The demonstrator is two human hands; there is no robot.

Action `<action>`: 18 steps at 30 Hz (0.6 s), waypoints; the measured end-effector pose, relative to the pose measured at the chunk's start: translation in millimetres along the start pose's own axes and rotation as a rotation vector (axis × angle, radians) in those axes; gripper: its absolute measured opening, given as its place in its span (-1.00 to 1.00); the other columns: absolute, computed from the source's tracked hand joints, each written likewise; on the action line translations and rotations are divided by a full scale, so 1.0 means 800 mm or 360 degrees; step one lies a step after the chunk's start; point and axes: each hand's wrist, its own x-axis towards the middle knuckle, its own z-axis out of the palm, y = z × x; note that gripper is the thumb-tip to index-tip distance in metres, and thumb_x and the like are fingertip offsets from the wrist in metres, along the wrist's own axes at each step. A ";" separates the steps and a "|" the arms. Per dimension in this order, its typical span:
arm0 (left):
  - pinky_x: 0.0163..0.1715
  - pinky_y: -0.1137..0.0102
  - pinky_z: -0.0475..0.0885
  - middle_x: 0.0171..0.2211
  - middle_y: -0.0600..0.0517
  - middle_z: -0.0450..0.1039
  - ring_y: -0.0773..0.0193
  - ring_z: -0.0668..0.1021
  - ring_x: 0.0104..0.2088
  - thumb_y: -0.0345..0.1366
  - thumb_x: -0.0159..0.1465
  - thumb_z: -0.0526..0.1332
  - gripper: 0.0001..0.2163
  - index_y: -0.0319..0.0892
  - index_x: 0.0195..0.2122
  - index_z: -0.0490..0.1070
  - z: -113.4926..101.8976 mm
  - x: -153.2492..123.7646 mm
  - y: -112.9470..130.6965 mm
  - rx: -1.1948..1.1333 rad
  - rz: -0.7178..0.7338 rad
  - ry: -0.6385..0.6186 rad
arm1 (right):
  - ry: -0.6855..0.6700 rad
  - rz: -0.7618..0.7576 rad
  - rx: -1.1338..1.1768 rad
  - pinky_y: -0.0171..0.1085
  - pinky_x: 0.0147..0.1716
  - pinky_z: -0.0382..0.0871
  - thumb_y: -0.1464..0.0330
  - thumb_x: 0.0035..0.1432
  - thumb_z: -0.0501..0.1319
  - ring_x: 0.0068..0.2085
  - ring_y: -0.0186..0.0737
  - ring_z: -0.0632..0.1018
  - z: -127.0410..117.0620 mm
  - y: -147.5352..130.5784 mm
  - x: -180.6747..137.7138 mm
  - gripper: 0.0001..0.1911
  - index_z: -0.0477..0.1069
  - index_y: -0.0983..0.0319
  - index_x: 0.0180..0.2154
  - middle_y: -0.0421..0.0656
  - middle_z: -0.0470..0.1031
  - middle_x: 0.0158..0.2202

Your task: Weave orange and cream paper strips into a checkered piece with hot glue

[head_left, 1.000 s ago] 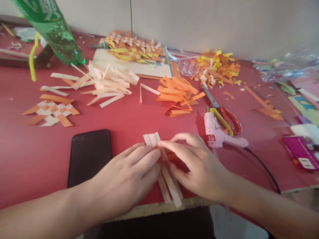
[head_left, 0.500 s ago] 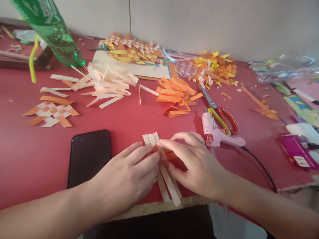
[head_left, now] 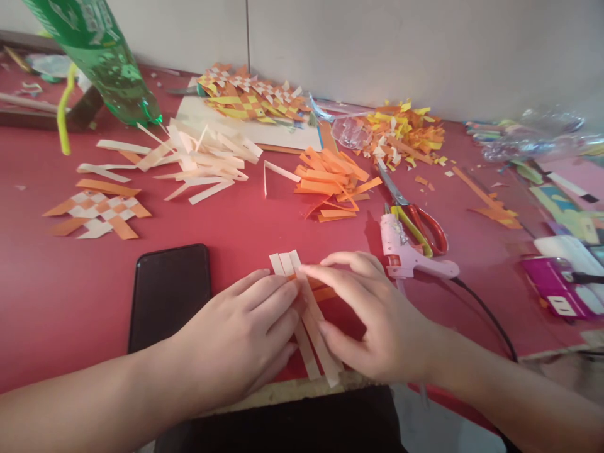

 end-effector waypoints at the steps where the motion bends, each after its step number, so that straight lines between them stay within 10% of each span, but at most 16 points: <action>1: 0.03 0.07 0.51 -0.01 -0.17 0.53 -0.03 0.56 -0.03 -0.25 0.37 0.07 -0.70 -0.31 -0.08 0.51 0.000 -0.001 0.000 -0.0004 -0.0003 -0.0017 | 0.0030 0.0022 0.0014 -0.11 0.01 0.35 0.37 0.15 0.16 0.03 -0.08 0.45 -0.008 0.003 -0.002 -0.52 0.30 0.35 0.12 0.01 0.52 -0.03; 5: 0.01 0.08 0.52 0.05 -0.16 0.51 -0.02 0.56 -0.02 -0.23 0.38 0.05 -0.66 -0.31 0.02 0.47 -0.002 0.000 0.000 -0.0002 -0.0007 -0.0024 | 0.0345 0.0517 -0.0361 -0.15 -0.04 0.42 0.36 0.20 0.12 -0.06 -0.12 0.55 -0.056 0.039 -0.031 -0.67 0.39 0.19 0.01 -0.07 0.54 -0.05; 9: 0.01 0.09 0.51 0.03 -0.15 0.53 0.00 0.56 -0.02 -0.24 0.38 0.04 -0.67 -0.31 0.00 0.48 -0.002 0.003 0.000 0.0019 -0.0007 -0.0020 | 0.0044 0.0661 -0.0954 0.07 -0.12 0.44 0.25 0.08 0.05 -0.08 0.15 0.55 -0.088 0.095 -0.083 -0.57 0.39 0.27 -0.04 0.08 0.53 -0.08; 18: 0.04 0.11 0.48 0.04 -0.12 0.51 0.02 0.54 -0.01 -0.23 0.38 0.05 -0.68 -0.26 0.00 0.48 -0.003 0.000 0.000 0.0010 -0.0034 -0.0043 | 0.0097 0.0739 -0.0987 -0.03 -0.22 0.49 0.33 0.10 0.06 -0.16 0.10 0.58 -0.053 0.105 -0.103 -0.53 0.34 0.30 0.05 0.08 0.55 -0.15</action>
